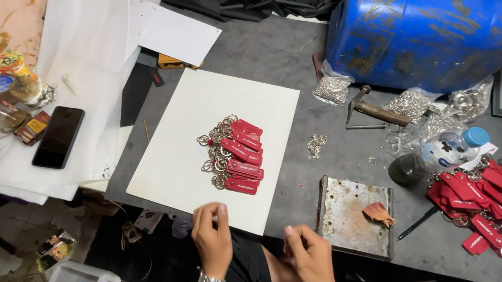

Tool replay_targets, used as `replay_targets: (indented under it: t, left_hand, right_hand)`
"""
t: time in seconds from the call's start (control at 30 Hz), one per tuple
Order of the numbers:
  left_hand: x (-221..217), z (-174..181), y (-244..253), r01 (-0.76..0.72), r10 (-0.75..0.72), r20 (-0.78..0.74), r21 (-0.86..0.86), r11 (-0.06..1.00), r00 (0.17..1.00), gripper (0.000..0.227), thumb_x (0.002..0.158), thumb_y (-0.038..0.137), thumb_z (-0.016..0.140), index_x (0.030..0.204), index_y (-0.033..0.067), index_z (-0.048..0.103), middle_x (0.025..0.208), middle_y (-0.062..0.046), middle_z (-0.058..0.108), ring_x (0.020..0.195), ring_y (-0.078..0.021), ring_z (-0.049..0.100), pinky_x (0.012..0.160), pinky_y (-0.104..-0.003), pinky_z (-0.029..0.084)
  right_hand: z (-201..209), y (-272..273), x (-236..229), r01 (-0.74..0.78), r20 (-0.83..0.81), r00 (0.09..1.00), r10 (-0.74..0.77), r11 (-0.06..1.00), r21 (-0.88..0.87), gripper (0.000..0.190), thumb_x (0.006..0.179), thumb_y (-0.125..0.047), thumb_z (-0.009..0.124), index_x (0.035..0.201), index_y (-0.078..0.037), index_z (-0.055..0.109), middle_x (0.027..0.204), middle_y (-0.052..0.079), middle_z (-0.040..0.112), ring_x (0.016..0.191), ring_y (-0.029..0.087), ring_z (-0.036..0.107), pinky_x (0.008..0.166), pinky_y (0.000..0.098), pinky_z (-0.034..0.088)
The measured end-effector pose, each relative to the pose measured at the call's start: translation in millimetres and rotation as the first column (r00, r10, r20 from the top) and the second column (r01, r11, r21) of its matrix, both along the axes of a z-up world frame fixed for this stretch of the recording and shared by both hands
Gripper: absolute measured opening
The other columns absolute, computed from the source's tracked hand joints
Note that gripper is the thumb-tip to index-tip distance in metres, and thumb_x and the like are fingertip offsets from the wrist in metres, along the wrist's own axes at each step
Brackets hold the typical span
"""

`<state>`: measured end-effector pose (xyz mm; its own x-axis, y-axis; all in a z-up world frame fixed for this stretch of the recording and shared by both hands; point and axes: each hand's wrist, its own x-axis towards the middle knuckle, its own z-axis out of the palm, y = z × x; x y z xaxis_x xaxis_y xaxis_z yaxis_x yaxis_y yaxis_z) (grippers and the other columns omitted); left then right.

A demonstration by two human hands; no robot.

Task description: Assembling leather keychains by placing leather pieces on a metal jig and organizing them into piles.

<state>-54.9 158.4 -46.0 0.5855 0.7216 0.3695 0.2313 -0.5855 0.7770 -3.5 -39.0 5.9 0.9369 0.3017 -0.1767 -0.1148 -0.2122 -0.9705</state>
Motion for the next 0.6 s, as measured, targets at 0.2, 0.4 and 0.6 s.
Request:
replay_targets:
  t: [0.2,0.4,0.6]
  left_hand:
    - [-12,49,-80,0.217,-0.204,0.127,-0.095,0.972,0.971,0.024,0.088,0.009,0.066,0.065,0.0040,0.061,0.061,-0.003,0.061,0.055,-0.0173,0.051,0.054,-0.029,0.046]
    - [-10,50,-129,0.392,-0.386,0.090,-0.051,0.919,0.918,0.021,0.087,0.012,0.064,0.067,0.0059,0.064,0.062,-0.005,0.060,0.056,-0.0213,0.052,0.055,-0.032,0.045]
    - [-14,45,-168,0.439,-0.434,0.075,-0.075,0.895,0.898,0.023,0.088,0.012,0.065,0.065,0.0064,0.064,0.060,-0.004,0.057,0.053,-0.0185,0.047,0.049,-0.031,0.040]
  right_hand:
    - [-18,-66,-6,0.237,0.362,0.918,-0.164,0.957,-0.167,0.022,0.084,-0.010,0.072,0.106,-0.008,0.077,0.082,0.002,0.078,0.068,0.011,0.069,0.068,0.0233,0.056]
    - [18,-114,38,0.387,0.739,0.671,-0.062,0.879,-0.278,0.024,0.080,-0.001,0.069,0.103,-0.005,0.071,0.109,0.008,0.066,0.094,0.025,0.061,0.086,0.0335,0.050]
    - [-13,-141,83,0.344,0.745,0.636,0.201,0.790,-0.507,0.020,0.080,-0.017,0.074,0.100,-0.015,0.078,0.111,0.004,0.064,0.097,0.026,0.058,0.083,0.0367,0.044]
